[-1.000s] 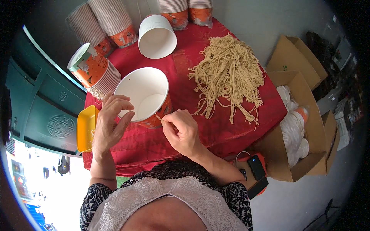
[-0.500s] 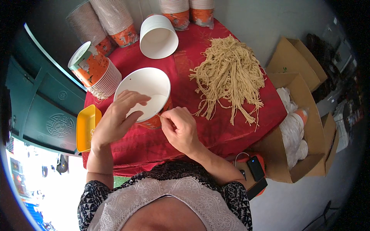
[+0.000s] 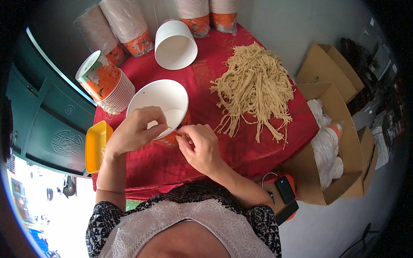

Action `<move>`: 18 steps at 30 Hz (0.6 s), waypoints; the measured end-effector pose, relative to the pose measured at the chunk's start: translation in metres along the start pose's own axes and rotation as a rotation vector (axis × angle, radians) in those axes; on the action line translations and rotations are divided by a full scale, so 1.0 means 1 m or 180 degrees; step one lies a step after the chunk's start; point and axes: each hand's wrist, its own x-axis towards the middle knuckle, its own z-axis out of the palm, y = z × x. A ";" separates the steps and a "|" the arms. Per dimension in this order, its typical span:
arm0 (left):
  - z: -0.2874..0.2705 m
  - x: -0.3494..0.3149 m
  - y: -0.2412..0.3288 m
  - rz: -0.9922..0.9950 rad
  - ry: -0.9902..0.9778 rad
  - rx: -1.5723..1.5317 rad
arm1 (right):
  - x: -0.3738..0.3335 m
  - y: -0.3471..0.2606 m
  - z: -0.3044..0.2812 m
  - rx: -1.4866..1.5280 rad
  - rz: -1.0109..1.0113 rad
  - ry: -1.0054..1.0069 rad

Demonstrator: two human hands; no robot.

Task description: Threading and tying thin strings to holes in decorative paper cups.

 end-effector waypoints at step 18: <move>0.012 0.000 -0.003 -0.0869 -0.0012 -0.2536 | 0.000 -0.002 -0.011 0.0353 0.0262 -0.0264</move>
